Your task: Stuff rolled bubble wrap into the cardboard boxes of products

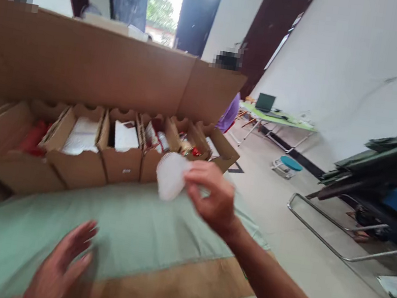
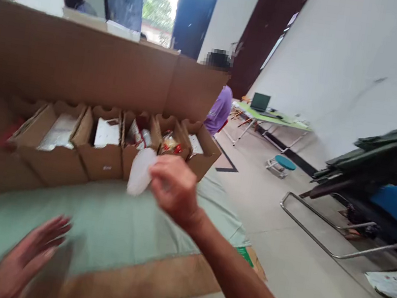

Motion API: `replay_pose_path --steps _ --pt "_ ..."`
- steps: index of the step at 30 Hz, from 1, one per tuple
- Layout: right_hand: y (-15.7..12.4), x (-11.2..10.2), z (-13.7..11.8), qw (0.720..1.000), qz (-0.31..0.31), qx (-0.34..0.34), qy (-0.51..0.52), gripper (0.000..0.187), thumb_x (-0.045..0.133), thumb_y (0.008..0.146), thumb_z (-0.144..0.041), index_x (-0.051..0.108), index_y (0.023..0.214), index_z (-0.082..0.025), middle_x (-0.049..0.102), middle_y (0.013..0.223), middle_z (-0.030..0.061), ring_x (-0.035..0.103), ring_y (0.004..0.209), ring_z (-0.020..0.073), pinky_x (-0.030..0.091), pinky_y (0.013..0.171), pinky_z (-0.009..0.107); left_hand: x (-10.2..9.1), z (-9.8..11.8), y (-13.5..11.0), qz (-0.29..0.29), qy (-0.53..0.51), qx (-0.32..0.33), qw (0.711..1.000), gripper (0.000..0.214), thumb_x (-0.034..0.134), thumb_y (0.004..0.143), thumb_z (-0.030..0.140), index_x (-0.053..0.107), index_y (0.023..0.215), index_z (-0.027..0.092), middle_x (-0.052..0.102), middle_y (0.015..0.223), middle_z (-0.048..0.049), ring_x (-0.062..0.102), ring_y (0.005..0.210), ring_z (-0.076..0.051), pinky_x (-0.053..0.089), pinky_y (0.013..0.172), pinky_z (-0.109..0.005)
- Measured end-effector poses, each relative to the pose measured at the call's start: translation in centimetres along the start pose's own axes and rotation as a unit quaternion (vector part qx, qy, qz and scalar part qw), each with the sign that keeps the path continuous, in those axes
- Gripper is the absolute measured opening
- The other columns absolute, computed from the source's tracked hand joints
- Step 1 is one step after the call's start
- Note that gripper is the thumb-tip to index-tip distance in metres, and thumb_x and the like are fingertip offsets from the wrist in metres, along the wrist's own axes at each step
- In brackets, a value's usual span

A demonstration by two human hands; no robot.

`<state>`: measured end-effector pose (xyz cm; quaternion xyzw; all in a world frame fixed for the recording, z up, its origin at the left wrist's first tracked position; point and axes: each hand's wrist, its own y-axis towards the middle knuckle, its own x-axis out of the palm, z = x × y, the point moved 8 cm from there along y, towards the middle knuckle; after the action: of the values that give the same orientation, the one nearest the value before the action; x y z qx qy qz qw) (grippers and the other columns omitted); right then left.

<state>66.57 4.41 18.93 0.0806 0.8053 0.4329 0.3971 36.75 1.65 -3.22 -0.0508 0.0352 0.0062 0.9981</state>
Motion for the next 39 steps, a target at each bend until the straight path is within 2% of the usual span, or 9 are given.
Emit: replay_pose_path --steps 3,6,15,20,24,28,32,36,39 --pt "-8.2 8.6 -8.7 0.960 -0.188 -0.195 0.074 0.023 0.054 0.095 -0.009 0.071 0.094 -0.026 0.078 0.105 0.0055 0.069 0.115 0.0229 0.056 0.095 0.040 3.9 0.1 -1.6 -0.067 -0.268 -0.114 0.954 0.080 0.080 0.070 0.069 0.061 0.134 0.026 0.072 0.124 -0.0115 0.069 0.113 -0.031 0.060 0.086 -0.041" --pt "-13.7 12.2 -11.9 0.942 -0.234 -0.191 0.146 0.021 0.054 0.095 -0.008 0.069 0.100 -0.021 0.078 0.110 0.0074 0.068 0.115 0.0235 0.056 0.096 0.041 4.5 -1.0 -1.4 -0.002 -0.314 -0.197 0.929 0.064 0.092 0.058 0.041 0.069 0.114 0.020 0.075 0.090 -0.0033 0.070 0.078 -0.018 0.055 0.068 -0.027" --pt "-17.5 11.3 -5.5 0.977 -0.127 0.163 0.061 0.058 0.071 0.092 -0.036 0.053 0.145 -0.022 0.062 0.142 0.0179 0.059 0.133 0.0339 0.051 0.107 0.054 4.1 -2.3 -2.5 0.032 -0.305 -0.196 0.931 0.041 0.089 0.055 0.024 0.072 0.091 0.015 0.075 0.082 -0.0021 0.069 0.073 -0.016 0.054 0.074 -0.028" --pt "-19.7 7.2 1.0 0.956 -0.027 0.283 -0.071 0.025 0.056 0.097 -0.028 0.070 0.116 -0.020 0.070 0.128 0.0190 0.066 0.120 0.0345 0.053 0.102 0.058 0.9 -2.4 -2.1 0.088 -0.300 -0.180 0.933 0.037 0.087 0.055 0.023 0.071 0.088 0.016 0.076 0.081 -0.0008 0.070 0.076 -0.016 0.056 0.076 -0.028" --pt "-18.6 4.9 -1.6 0.965 0.013 0.253 -0.066 0.022 0.060 0.098 -0.031 0.068 0.117 -0.023 0.069 0.126 0.0139 0.066 0.119 0.0302 0.053 0.103 0.054 -0.9 -3.0 -2.7 0.106 -0.293 -0.204 0.928 0.037 0.086 0.057 0.019 0.072 0.091 0.015 0.077 0.083 -0.0019 0.072 0.075 -0.017 0.058 0.071 -0.027" --pt "-16.6 10.0 -7.5 0.980 -0.099 0.172 -0.020 0.047 0.068 0.095 -0.042 0.061 0.134 -0.018 0.060 0.144 0.0194 0.058 0.131 0.0335 0.050 0.105 0.052 -0.3 -3.1 -3.4 0.110 -0.299 -0.207 0.925 0.044 0.089 0.055 0.018 0.073 0.096 0.016 0.079 0.091 -0.0023 0.074 0.081 -0.016 0.059 0.073 -0.024" --pt "-17.1 14.6 -6.3 0.963 -0.186 0.183 -0.065 0.027 0.064 0.096 -0.029 0.070 0.119 -0.016 0.067 0.138 0.0196 0.057 0.133 0.0385 0.048 0.102 0.055 0.2 -3.1 -3.7 0.118 -0.289 -0.195 0.930 0.044 0.093 0.049 0.022 0.074 0.087 0.014 0.078 0.080 -0.0010 0.071 0.073 -0.014 0.058 0.071 -0.022" --pt "-17.7 10.9 -2.1 0.963 -0.084 0.253 -0.030 0.025 0.049 0.101 -0.019 0.073 0.096 -0.022 0.079 0.114 0.0082 0.070 0.116 0.0275 0.049 0.100 0.047 -0.2 -3.1 -3.9 0.133 -0.293 -0.185 0.928 0.044 0.095 0.045 0.025 0.073 0.083 0.014 0.078 0.079 -0.0005 0.072 0.073 -0.014 0.058 0.073 -0.023" --pt "-17.2 8.1 -2.9 0.968 -0.050 0.242 -0.040 0.018 0.057 0.100 -0.032 0.072 0.094 -0.023 0.078 0.114 0.0079 0.067 0.121 0.0293 0.047 0.102 0.048 0.1 -3.2 -4.1 0.124 -0.295 -0.190 0.928 0.046 0.095 0.045 0.024 0.075 0.085 0.013 0.079 0.081 -0.0022 0.073 0.074 -0.016 0.059 0.072 -0.024"
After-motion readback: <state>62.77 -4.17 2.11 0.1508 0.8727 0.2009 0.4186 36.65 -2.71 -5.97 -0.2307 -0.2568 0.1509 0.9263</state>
